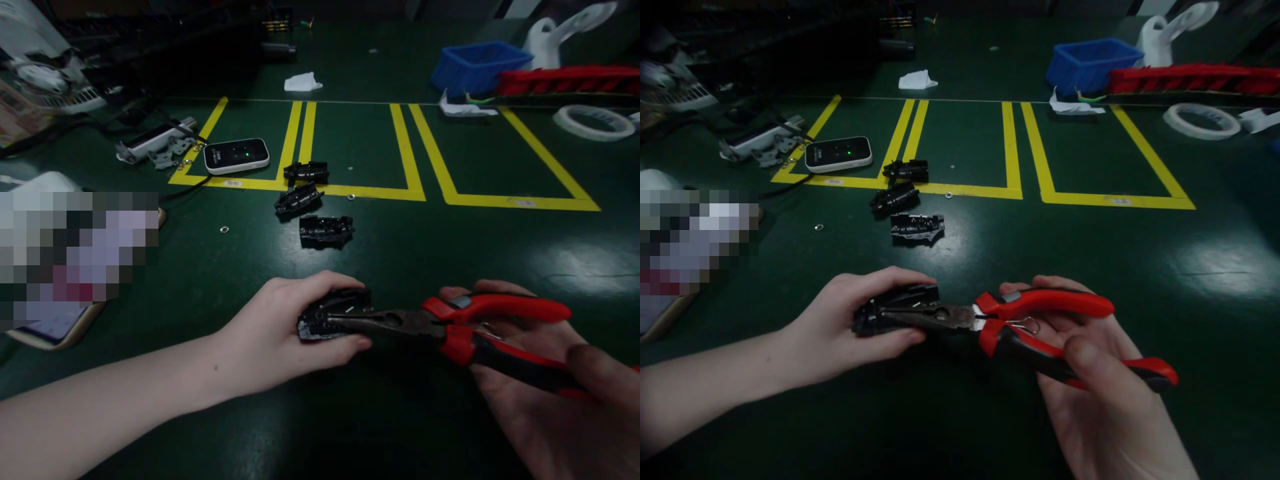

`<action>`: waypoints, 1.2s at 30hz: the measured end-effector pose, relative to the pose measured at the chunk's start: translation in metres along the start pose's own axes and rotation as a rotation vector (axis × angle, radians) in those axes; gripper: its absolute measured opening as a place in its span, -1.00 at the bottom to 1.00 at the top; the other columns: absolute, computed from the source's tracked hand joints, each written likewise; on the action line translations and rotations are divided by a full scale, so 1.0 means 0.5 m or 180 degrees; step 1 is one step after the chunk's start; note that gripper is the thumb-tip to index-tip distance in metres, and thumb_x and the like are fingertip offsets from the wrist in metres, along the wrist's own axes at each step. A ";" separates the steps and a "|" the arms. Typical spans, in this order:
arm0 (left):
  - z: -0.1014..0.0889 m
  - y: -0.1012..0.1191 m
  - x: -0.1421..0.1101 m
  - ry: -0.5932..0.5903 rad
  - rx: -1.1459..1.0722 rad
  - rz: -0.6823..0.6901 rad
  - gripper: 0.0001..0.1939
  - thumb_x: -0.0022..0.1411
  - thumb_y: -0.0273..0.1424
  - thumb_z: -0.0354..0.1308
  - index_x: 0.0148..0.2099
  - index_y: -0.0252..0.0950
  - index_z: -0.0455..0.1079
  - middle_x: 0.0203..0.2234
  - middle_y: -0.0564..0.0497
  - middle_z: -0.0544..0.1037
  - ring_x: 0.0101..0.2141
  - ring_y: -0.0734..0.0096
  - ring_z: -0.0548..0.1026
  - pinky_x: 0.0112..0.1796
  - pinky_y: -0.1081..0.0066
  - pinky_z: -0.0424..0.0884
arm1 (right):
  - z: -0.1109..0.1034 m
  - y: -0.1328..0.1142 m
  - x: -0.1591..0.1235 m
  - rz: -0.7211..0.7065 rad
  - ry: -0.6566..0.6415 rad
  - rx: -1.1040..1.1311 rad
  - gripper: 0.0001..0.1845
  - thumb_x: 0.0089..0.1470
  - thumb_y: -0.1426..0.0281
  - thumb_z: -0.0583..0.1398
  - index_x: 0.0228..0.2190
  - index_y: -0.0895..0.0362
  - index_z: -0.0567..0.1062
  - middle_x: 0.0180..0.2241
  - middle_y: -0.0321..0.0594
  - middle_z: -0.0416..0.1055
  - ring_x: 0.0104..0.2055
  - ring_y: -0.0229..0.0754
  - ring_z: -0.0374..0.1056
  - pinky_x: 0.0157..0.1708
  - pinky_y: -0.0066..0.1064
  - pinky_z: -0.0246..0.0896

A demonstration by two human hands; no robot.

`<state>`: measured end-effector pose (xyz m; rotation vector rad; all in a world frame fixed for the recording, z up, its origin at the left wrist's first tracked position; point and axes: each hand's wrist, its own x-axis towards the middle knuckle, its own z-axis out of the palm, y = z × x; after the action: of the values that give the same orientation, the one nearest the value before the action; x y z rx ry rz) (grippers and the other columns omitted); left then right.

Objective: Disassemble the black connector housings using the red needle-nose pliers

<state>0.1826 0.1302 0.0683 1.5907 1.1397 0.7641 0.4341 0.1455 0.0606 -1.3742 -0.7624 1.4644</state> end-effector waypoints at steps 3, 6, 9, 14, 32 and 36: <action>-0.002 0.000 0.001 -0.0043 0.0040 0.0023 -0.59 0.25 -0.28 0.31 0.10 -0.29 0.41 -0.17 -0.01 0.65 -0.27 0.37 0.60 -0.28 0.47 0.49 | -0.009 0.005 0.004 -0.0004 -0.0040 0.0082 -0.50 -0.29 0.03 0.45 -0.24 -0.07 0.65 -0.09 -0.16 0.63 -0.03 0.16 0.54 -0.13 -0.25 0.51; -0.006 0.000 0.003 -0.0186 -0.0099 -0.0043 -0.56 0.24 -0.27 0.33 0.11 -0.29 0.41 -0.13 -0.03 0.64 -0.23 0.34 0.61 -0.26 0.46 0.50 | -0.021 0.010 0.007 -0.0041 -0.0197 0.0111 -0.57 -0.14 0.06 0.39 -0.20 -0.07 0.65 -0.07 -0.17 0.62 -0.03 0.15 0.54 -0.13 -0.25 0.52; -0.010 0.000 0.003 -0.0307 -0.0244 -0.0104 -0.53 0.23 -0.26 0.34 0.13 -0.28 0.40 -0.07 -0.06 0.63 -0.18 0.29 0.61 -0.26 0.45 0.52 | -0.027 0.008 0.008 -0.0147 -0.0380 0.0065 -0.65 -0.07 0.12 0.35 -0.20 -0.08 0.64 -0.06 -0.19 0.62 -0.06 0.11 0.56 -0.16 -0.28 0.53; -0.013 -0.001 0.001 -0.0404 -0.0219 -0.0066 -0.51 0.26 -0.30 0.30 0.20 -0.26 0.35 -0.06 -0.07 0.61 -0.20 0.30 0.61 -0.28 0.46 0.52 | -0.020 -0.007 0.009 -0.0250 -0.0509 -0.0078 -0.62 -0.16 0.11 0.40 -0.24 -0.07 0.65 -0.14 -0.17 0.64 -0.14 0.13 0.59 -0.24 -0.24 0.58; -0.010 -0.006 -0.001 -0.0405 -0.0005 0.0106 -0.42 0.30 -0.30 0.27 0.31 -0.24 0.25 0.01 -0.07 0.61 -0.12 0.26 0.63 -0.20 0.43 0.53 | -0.019 -0.010 0.012 -0.0357 -0.0281 -0.0324 -0.46 -0.25 -0.01 0.42 -0.20 -0.04 0.66 -0.14 -0.12 0.64 -0.19 0.11 0.60 -0.28 -0.31 0.56; -0.012 -0.002 0.000 -0.0467 0.0009 0.0053 -0.45 0.30 -0.29 0.27 0.27 -0.28 0.28 -0.03 -0.07 0.62 -0.18 0.31 0.63 -0.23 0.45 0.51 | -0.011 -0.005 0.014 -0.0175 -0.0274 -0.0276 -0.42 -0.32 0.00 0.45 -0.21 -0.03 0.66 -0.16 -0.09 0.65 -0.19 0.12 0.60 -0.25 -0.32 0.54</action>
<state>0.1772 0.1324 0.0690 1.6327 1.0230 0.6456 0.4407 0.1520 0.0594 -1.3509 -0.9210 1.4700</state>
